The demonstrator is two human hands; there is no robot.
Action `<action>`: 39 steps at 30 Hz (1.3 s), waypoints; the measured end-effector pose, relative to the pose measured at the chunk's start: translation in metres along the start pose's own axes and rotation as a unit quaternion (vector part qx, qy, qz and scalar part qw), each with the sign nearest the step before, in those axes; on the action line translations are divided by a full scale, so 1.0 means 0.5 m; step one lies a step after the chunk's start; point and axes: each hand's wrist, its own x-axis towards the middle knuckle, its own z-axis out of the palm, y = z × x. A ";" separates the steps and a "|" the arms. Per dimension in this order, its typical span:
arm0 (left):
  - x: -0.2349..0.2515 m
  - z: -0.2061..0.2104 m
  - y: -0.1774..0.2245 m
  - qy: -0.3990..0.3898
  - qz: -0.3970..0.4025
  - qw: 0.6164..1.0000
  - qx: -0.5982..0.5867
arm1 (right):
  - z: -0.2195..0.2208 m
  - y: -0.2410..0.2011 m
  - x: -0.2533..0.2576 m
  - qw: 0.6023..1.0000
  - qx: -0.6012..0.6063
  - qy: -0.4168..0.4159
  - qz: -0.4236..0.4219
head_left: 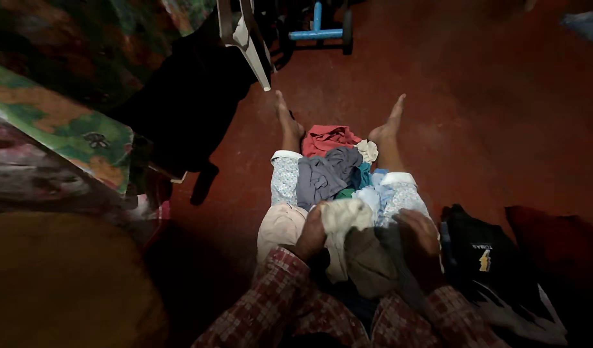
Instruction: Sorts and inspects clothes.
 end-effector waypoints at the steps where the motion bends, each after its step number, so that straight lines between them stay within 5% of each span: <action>1: -0.010 0.007 0.006 -0.062 0.022 0.993 0.096 | -0.005 -0.030 -0.012 0.999 0.038 -0.003 0.016; 3: -0.051 0.033 0.032 -0.202 0.047 0.951 0.230 | -0.031 -0.101 -0.031 0.983 0.111 -0.091 0.116; 5: -0.088 0.055 0.019 -0.287 0.157 0.900 0.288 | -0.049 -0.135 -0.033 0.942 0.177 -0.211 0.190; 8: -0.101 0.072 0.036 -0.346 0.212 0.861 0.307 | -0.049 -0.145 -0.018 0.908 0.194 -0.317 0.194; 15: -0.076 0.086 0.113 -0.361 0.070 0.859 0.356 | -0.054 -0.213 0.041 0.891 0.181 -0.345 0.232; 19: -0.082 0.060 -0.030 -0.346 0.270 0.861 0.257 | -0.005 -0.117 0.038 0.902 0.133 -0.344 0.224; 23: -0.085 0.077 0.028 -0.393 0.232 0.836 0.305 | 0.041 -0.109 0.086 0.878 0.031 -0.428 0.212; 25: -0.090 0.078 0.033 -0.390 0.228 0.837 0.308 | 0.046 -0.121 0.099 0.876 0.008 -0.440 0.198; 30: -0.095 0.059 0.056 -0.375 0.213 0.872 0.230 | 0.009 -0.107 0.121 0.930 -0.002 -0.301 0.209; 33: -0.072 0.023 0.059 -0.248 0.257 0.905 0.230 | 0.001 -0.066 0.124 0.923 0.025 -0.263 0.281; 36: -0.043 -0.041 0.069 -0.134 0.200 0.853 0.463 | 0.001 -0.063 0.130 0.911 0.062 -0.269 0.307; 39: -0.025 -0.104 0.052 -0.157 0.030 0.804 0.573 | 0.009 -0.074 0.127 0.921 0.063 -0.264 0.281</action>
